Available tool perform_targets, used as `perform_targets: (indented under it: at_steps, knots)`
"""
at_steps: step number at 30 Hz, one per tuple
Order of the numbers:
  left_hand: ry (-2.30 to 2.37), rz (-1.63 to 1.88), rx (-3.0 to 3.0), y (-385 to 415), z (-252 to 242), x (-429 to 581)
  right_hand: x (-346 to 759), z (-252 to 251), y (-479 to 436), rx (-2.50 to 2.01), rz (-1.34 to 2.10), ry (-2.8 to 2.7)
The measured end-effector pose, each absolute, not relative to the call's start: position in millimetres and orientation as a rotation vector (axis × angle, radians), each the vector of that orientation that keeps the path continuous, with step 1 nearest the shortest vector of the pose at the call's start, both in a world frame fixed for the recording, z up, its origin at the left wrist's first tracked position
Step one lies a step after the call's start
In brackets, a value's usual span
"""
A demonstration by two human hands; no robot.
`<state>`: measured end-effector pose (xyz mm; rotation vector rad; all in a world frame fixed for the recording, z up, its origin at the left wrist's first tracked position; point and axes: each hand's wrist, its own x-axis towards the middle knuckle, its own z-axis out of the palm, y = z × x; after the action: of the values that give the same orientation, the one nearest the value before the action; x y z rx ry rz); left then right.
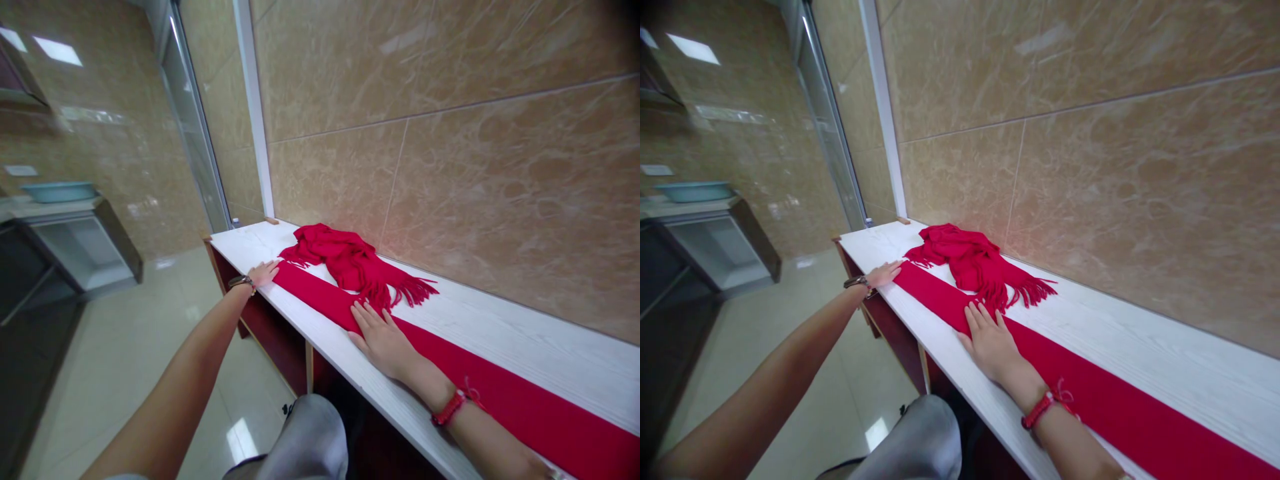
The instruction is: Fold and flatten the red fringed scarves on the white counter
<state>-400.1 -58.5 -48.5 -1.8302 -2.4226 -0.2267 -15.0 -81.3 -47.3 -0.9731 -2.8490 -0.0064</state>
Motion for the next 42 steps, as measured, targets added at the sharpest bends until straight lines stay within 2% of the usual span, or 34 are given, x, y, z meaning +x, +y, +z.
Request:
perform_targets:
  at_steps: [8, 14, 23, 29, 35, 42]
  knots:
    - [-2.49, -0.08, -1.63, -61.5, -27.4, -356.6, -3.5, -41.4, -88.2, -0.944, 0.039, -2.821]
    - [-2.354, -0.03, -1.891, -56.1, -19.7, -276.0, 60.0, -36.2, -101.5, -1.07, 0.071, -2.805]
    - [-2.101, -0.022, -2.338, -94.9, -48.6, -152.7, 169.1, -38.9, -112.2, -1.343, 0.169, -2.781]
    - [-2.02, 0.038, -2.244, -118.4, -41.2, -199.3, 155.8, -29.9, -114.1, -1.347, 0.222, -2.787]
    - [-2.017, 0.147, -2.047, -125.9, -21.3, -285.4, 69.9, -16.6, -118.2, -0.999, 0.238, -2.766]
    - [-1.9, 0.218, -1.99, -123.3, -15.5, -326.5, -19.5, -21.4, -116.0, -0.873, 0.199, -2.73]
